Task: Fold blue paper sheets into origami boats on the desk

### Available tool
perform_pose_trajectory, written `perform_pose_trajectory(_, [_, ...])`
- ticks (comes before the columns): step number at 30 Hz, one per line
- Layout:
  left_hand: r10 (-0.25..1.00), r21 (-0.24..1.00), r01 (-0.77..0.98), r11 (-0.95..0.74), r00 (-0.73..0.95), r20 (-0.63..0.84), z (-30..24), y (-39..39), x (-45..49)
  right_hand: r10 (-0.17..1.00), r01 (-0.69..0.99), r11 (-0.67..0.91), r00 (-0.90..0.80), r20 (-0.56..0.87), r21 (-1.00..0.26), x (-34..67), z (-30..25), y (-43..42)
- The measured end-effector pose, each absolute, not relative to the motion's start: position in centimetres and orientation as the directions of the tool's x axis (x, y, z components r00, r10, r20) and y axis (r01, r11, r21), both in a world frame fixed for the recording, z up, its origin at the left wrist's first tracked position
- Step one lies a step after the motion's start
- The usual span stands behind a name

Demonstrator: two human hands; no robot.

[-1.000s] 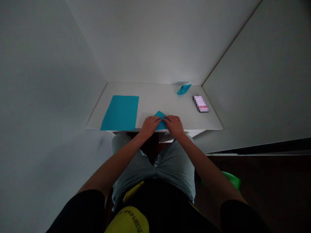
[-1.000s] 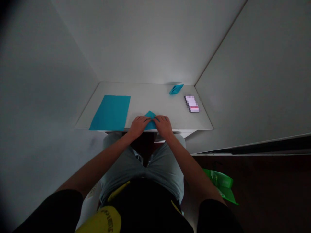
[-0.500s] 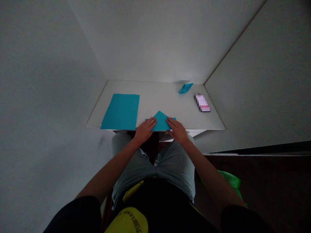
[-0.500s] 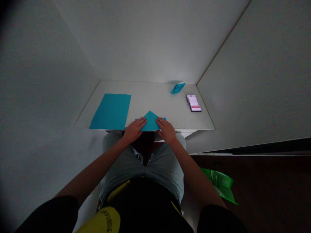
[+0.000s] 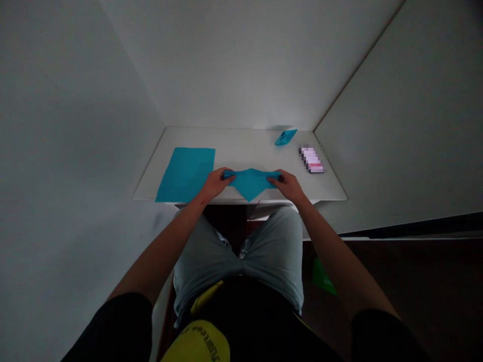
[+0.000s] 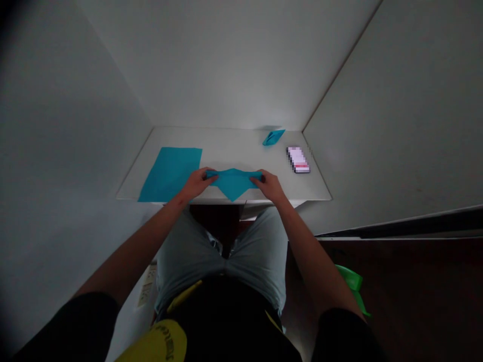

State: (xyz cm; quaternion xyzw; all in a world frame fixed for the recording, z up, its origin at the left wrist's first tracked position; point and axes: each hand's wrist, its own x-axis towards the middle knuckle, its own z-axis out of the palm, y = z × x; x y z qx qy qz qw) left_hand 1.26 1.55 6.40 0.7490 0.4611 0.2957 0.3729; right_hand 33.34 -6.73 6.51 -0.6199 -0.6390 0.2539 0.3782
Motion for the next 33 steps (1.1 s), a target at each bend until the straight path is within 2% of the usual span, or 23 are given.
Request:
perform_pose_trajectory(4, [0.929, 0.637, 0.692, -0.340, 0.350, 0.116, 4.4, 1.6, 1.9, 0.973, 0.739, 0.083, 0.085, 0.215, -0.668, 33.1, 3.8, -5.2])
perform_pose_trajectory(8, [0.893, 0.517, 0.735, -0.439, 0.292, 0.342, 3.4, 0.4, 2.1, 0.914, 0.799, 0.221, 0.030, 0.404, -0.560, 32.8, 2.1, -5.5])
perform_pose_trajectory(10, [0.838, 0.470, 0.698, -0.541, 0.397, 0.374, 3.3, -0.2, 1.7, 0.903, 0.804, 0.340, -0.133, 0.409, -0.488, 32.8, 2.0, -6.2])
perform_pose_trajectory(12, [0.754, 0.438, 0.615, -0.655, 0.563, 0.337, 3.1, -0.7, 0.9, 0.889, 0.793, 0.430, -0.289, 0.357, -0.431, 33.0, 2.0, -7.1])
perform_pose_trajectory(14, [0.653, 0.420, 0.521, -0.743, 0.700, 0.288, 2.9, -1.1, -0.3, 0.875, 0.783, 0.475, -0.370, 0.313, -0.402, 33.3, 2.1, -8.0])
perform_pose_trajectory(18, [0.507, 0.403, 0.398, -0.824, 0.836, 0.211, 2.6, -1.1, -2.8, 0.843, 0.744, 0.537, -0.458, 0.282, -0.396, 34.9, 2.2, -9.2])
perform_pose_trajectory(25, [0.401, 0.483, 0.270, -0.833, 0.896, 0.192, 3.0, 1.4, -3.8, 0.778, 0.601, 0.613, -0.571, 0.262, -0.513, 36.8, 2.8, -8.4])
perform_pose_trajectory(28, [0.414, 0.516, 0.257, -0.817, 0.884, 0.215, 3.1, 2.2, -3.2, 0.792, 0.579, 0.591, -0.549, 0.268, -0.562, 36.3, 3.4, -7.8])
perform_pose_trajectory(33, [0.551, 0.570, 0.386, -0.726, 0.822, 0.145, 3.8, 2.9, -1.5, 0.839, 0.625, 0.530, -0.482, 0.250, -0.573, 35.5, 3.5, -6.9])
